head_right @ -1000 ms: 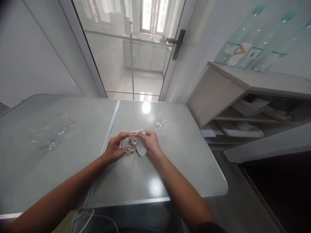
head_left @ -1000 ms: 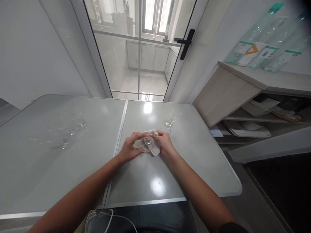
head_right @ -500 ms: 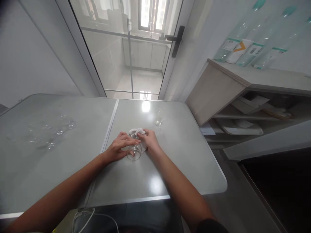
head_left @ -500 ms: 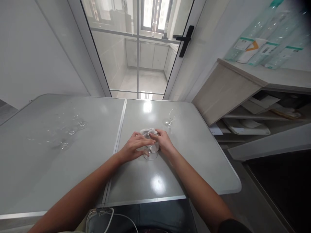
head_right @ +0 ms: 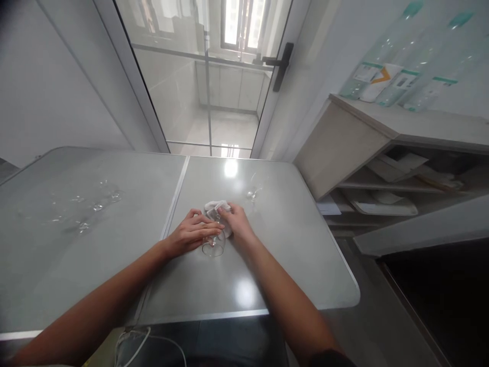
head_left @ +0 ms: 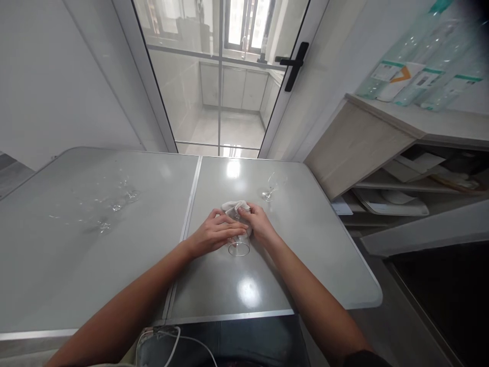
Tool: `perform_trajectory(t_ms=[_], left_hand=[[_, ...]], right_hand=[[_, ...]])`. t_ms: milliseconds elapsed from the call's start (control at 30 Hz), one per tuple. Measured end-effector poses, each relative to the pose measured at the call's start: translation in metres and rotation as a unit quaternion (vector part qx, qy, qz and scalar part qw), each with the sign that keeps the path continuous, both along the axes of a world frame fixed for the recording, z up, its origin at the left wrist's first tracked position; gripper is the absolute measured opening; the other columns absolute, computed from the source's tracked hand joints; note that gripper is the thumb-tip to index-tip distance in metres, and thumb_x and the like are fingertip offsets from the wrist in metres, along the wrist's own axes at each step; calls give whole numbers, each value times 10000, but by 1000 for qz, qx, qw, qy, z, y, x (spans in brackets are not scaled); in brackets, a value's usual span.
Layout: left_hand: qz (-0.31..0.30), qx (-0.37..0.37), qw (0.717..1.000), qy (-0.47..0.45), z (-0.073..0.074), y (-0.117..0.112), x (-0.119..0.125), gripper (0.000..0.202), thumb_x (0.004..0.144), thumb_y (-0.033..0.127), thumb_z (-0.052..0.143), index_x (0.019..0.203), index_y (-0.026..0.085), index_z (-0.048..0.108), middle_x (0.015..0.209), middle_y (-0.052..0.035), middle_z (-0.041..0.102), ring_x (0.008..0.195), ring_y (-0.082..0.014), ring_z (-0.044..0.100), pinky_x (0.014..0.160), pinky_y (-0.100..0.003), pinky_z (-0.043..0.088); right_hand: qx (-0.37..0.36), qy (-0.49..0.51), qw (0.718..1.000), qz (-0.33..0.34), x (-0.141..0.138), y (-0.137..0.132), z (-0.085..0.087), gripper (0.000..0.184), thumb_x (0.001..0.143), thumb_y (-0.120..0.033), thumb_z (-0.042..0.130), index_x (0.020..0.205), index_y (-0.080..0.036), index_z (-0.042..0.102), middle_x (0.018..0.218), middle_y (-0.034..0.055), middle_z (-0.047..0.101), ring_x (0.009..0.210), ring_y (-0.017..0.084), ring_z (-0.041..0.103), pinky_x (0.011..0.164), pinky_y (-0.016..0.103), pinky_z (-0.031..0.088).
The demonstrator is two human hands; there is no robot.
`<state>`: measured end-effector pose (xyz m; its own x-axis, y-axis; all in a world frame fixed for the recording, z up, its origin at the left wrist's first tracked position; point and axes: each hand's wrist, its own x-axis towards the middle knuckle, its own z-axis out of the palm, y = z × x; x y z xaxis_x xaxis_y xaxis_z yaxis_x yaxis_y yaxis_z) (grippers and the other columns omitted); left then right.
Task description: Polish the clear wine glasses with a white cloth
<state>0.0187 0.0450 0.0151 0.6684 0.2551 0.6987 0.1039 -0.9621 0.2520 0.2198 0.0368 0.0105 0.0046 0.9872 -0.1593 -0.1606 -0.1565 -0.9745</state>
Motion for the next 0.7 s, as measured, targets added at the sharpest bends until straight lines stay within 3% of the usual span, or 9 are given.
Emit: perform_trajectory(t_ms=[67,300,467,533,700], left_hand=[[0,-2,1000,-7,-1,0,0,380,996,214,655,1363,286,589,1222,-43,793,1022,-160,735,999,-382,368],[-6,-14,1000,-26,-1,0,2,333,1002,234,655,1330,261,602,1236,-82,786,1019,-181,737,977,-395,382],[2,-40,998,-38,-5,2,0,379,986,249,681,1355,278,602,1236,-78,786,1006,-175,743,969,-379,411],[1,-53,997,-48,-7,2,0,420,970,293,711,1374,285,600,1234,-74,787,1017,-175,745,965,-368,429],[-1,-56,998,-39,-9,1,1,365,980,309,700,1335,274,623,1237,-83,785,1010,-178,749,957,-379,437]], right_hand=[[6,-9,1000,20,-1,0,-1,361,758,-500,809,888,-170,740,810,31,720,749,194,619,711,312,474],[43,-47,992,-107,5,3,-1,382,596,-368,912,749,-210,600,702,-35,639,683,156,552,658,273,427],[-1,28,999,21,2,2,-1,389,706,-514,847,861,-183,714,813,28,718,751,191,610,705,298,457],[0,30,999,39,1,1,-2,395,719,-533,837,850,-179,718,790,27,711,733,192,604,685,297,447],[16,-28,997,-72,5,3,-6,407,575,-409,931,770,-199,643,716,-12,663,689,173,568,663,285,436]])
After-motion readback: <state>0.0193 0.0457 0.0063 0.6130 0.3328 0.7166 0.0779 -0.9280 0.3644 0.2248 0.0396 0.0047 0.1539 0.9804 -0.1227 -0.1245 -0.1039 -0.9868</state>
